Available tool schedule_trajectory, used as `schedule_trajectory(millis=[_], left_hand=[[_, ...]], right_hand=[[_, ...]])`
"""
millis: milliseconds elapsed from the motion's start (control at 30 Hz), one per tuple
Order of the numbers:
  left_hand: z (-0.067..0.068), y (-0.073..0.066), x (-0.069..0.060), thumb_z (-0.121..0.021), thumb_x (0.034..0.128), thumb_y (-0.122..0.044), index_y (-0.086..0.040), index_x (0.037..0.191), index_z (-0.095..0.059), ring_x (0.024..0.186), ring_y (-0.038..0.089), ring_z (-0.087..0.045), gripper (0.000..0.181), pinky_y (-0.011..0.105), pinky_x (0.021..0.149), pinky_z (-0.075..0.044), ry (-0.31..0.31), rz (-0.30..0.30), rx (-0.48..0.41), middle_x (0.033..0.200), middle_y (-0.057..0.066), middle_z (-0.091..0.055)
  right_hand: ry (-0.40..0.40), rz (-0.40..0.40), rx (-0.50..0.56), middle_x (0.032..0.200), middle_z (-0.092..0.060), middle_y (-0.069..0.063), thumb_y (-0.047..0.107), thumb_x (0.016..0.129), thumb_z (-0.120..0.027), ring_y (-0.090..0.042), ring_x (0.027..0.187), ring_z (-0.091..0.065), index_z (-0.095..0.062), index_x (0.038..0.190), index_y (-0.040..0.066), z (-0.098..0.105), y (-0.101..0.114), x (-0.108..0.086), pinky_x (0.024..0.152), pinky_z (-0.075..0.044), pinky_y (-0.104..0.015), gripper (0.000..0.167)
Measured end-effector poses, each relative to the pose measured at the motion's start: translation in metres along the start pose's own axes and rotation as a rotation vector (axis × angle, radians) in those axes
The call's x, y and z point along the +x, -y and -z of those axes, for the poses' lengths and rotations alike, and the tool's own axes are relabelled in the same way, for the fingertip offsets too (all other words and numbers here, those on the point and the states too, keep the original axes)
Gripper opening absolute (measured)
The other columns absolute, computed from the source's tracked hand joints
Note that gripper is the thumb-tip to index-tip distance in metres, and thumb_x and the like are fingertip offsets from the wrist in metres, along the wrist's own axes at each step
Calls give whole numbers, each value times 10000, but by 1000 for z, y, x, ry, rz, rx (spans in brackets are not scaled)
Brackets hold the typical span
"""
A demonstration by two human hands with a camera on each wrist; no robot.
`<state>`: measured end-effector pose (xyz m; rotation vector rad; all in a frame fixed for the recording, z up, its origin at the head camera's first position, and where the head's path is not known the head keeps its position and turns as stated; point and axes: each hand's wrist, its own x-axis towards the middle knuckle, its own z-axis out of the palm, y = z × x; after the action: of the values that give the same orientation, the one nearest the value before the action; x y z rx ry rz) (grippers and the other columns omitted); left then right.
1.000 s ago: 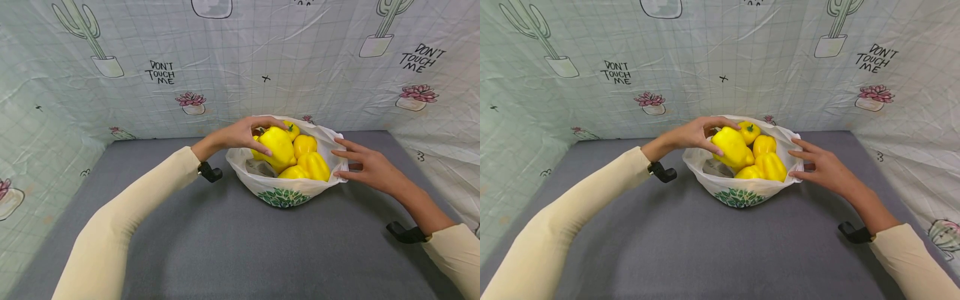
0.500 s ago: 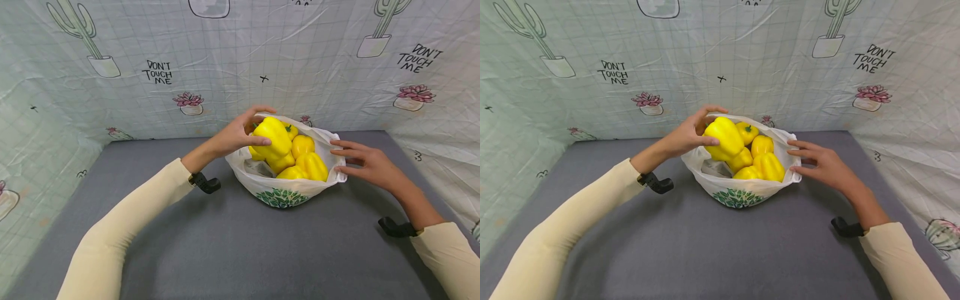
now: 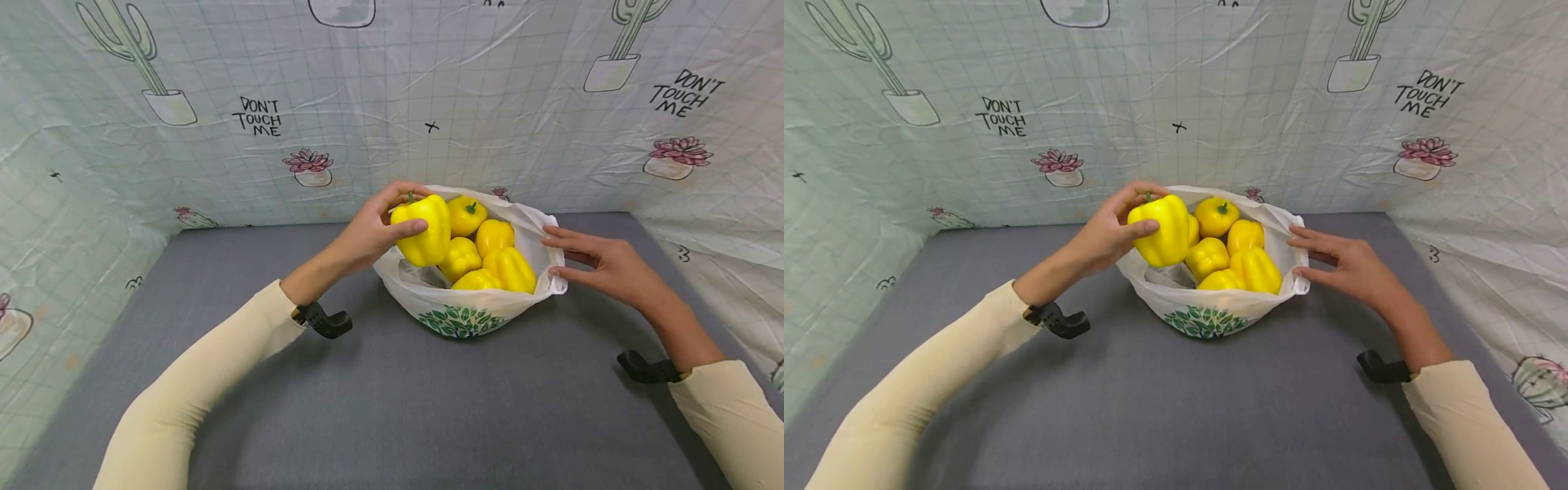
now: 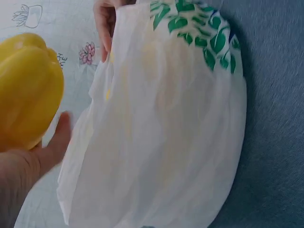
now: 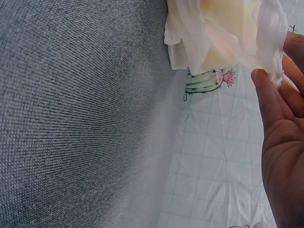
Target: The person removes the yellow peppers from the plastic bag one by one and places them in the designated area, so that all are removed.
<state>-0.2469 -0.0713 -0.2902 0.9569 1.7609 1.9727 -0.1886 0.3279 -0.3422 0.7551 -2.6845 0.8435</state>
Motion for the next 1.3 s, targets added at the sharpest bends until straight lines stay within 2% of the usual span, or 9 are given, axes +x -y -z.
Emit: schedule_trajectory(millis=[133, 300, 400, 500, 567, 733, 867, 1133, 1300], left_hand=[[-1, 2, -8, -713, 938, -342, -231, 1384, -479, 1099, 300, -559, 515, 381, 873, -586, 4, -30, -77, 1389, 164, -431], [2, 5, -19, -578, 1011, -294, -282, 1280, -607, 991, 246, -556, 271, 282, 780, -559, -13, -116, -51, 1361, 132, -465], [5, 5, -27, -523, 1056, -266, -294, 1268, -642, 971, 236, -549, 244, 271, 765, -547, -41, -110, -38, 1344, 118, -484], [7, 2, -34, -472, 1093, -191, -257, 1294, -634, 1011, 254, -547, 266, 286, 793, -551, -66, -73, -52, 1357, 130, -479], [9, 0, -40, -486, 1080, -114, -227, 1322, -622, 1053, 271, -546, 300, 302, 826, -562, -83, -36, -61, 1376, 135, -470], [12, -3, -53, -656, 962, -22, -168, 1423, -552, 1141, 321, -537, 495, 367, 912, -574, -81, 37, -31, 1468, 139, -409], [15, -3, -61, -674, 946, 5, -158, 1510, -447, 1141, 356, -554, 629, 394, 944, -566, -69, 21, 18, 1545, 154, -324], [24, 1, -78, -616, 1009, -42, -199, 1374, -626, 1148, 328, -557, 398, 330, 923, -560, -185, -24, 41, 1500, 126, -452], [28, 1, -84, -785, 885, -41, -186, 1433, -567, 1175, 347, -530, 607, 317, 911, -563, -216, -1, 127, 1515, 90, -423]], right_hand=[[9, 8, -37, 1493, -551, -13, 109, 805, -865, 202, 1176, -468, -682, 1349, 177, 1, -1, -1, 884, -377, 20, 578], [20, 29, -74, 1505, -539, -8, 126, 810, -862, 159, 1259, -423, -713, 1305, 157, 2, 0, -1, 885, -360, 23, 518], [22, 42, -85, 1505, -539, -24, 128, 807, -863, 156, 1275, -409, -716, 1298, 138, 1, 1, 0, 890, -354, 22, 513], [22, 44, -90, 1506, -538, -31, 130, 808, -862, 154, 1278, -405, -716, 1295, 127, 1, 2, 0, 892, -350, 23, 508], [20, 49, -94, 1507, -537, -34, 130, 810, -860, 152, 1279, -406, -716, 1294, 124, 1, 2, 0, 892, -349, 25, 505], [13, 71, -83, 1508, -534, -51, 106, 803, -860, 158, 1287, -395, -715, 1292, 112, 1, 1, 0, 895, -356, 20, 510], [8, 73, -71, 1504, -538, -59, 95, 799, -862, 164, 1285, -394, -716, 1288, 104, 0, 1, -1, 897, -360, 17, 510], [7, 52, -76, 1499, -543, -59, 108, 800, -864, 178, 1261, -400, -715, 1289, 98, -1, 1, -2, 886, -361, 20, 511], [4, 49, -72, 1497, -545, -65, 102, 806, -858, 177, 1264, -399, -716, 1287, 99, 0, 1, -3, 889, -360, 20, 501]])
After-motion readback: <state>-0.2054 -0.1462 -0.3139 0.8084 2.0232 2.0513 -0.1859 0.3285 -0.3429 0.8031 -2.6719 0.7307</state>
